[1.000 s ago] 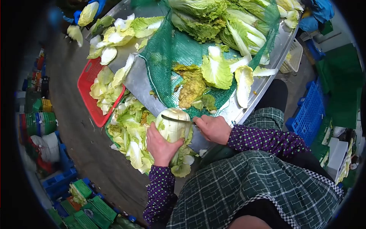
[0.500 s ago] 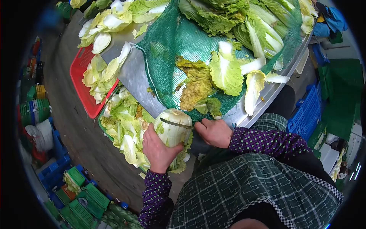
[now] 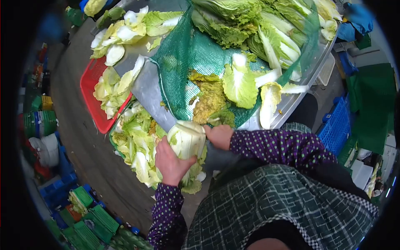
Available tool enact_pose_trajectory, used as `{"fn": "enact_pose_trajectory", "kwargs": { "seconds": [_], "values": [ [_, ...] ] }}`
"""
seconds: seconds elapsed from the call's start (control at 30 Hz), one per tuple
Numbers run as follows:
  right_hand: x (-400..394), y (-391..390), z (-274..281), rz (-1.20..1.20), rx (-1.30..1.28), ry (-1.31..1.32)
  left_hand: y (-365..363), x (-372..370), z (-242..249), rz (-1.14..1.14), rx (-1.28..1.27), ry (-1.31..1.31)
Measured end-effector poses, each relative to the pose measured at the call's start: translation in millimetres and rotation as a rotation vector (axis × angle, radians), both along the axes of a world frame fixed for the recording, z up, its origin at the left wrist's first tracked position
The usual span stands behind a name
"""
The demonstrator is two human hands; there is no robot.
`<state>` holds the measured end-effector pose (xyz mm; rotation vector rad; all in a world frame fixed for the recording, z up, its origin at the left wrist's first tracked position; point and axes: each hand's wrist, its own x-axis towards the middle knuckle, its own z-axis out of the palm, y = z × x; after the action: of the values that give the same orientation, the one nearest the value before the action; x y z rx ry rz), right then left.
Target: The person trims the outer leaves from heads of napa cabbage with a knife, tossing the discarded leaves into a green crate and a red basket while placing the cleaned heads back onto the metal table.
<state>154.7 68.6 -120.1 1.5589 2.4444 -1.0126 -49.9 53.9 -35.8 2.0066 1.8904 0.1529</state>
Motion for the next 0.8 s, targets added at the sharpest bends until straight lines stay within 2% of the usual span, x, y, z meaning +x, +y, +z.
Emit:
{"fn": "enact_pose_trajectory", "kwargs": {
  "seconds": [0.07, 0.13, 0.17, 0.23, 0.3, 0.33, 0.37, 0.4, 0.43, 0.47, 0.5, 0.53, 0.57, 0.6, 0.67, 0.73, 0.77, 0.8],
  "values": [
    [0, -2, -8, -0.052, -0.030, 0.086, -6, -11, -5, 0.025, 0.040, -0.015],
    [2, 0, -15, -0.086, -0.052, 0.183, -16, -27, -7, 0.130, -0.014, -0.306],
    [1, 0, -10, -0.089, -0.090, 0.344, -26, -30, -8, 0.216, -0.015, -0.429],
    [-7, 1, 3, -0.128, -0.152, 0.597, -36, -22, -7, 0.184, 0.114, -0.336],
    [1, 9, 22, -0.144, -0.218, 0.651, -39, -10, 4, 0.137, 0.268, -0.248],
    [10, 20, 37, -0.166, -0.286, 0.683, -34, -5, 10, 0.138, 0.286, -0.253],
    [19, 25, 67, -0.199, -0.213, 0.720, -31, 0, 15, 0.111, 0.433, -0.316],
    [29, 31, 110, -0.250, -0.251, 0.750, -30, 5, 18, 0.082, 0.577, -0.383],
    [38, 38, 131, -0.287, -0.323, 0.710, -24, 14, 18, 0.096, 0.638, -0.475],
    [46, 43, 146, -0.324, -0.392, 0.669, -21, 21, 15, 0.093, 0.650, -0.490],
    [50, 48, 158, -0.334, -0.423, 0.642, -16, 28, 11, 0.122, 0.631, -0.645],
    [51, 51, 159, -0.334, -0.411, 0.635, -13, 36, 9, 0.150, 0.601, -0.794],
    [49, 52, 153, -0.275, -0.271, 0.706, -16, 45, 10, 0.181, 0.500, -0.975],
    [45, 51, 143, -0.212, -0.141, 0.775, -16, 49, 9, 0.190, 0.497, -0.975],
    [24, 48, 119, -0.201, 0.118, 0.866, -14, 52, 5, 0.545, 0.385, -1.212],
    [6, 57, 94, -0.248, 0.315, 0.879, -4, 44, 4, 0.671, 0.355, -1.185],
    [8, 71, 84, -0.309, 0.121, 0.807, -2, 40, 7, 0.692, 0.340, -1.170],
    [12, 75, 88, -0.298, 0.127, 0.817, 4, 35, 11, 0.699, 0.337, -1.164]
  ]
}}
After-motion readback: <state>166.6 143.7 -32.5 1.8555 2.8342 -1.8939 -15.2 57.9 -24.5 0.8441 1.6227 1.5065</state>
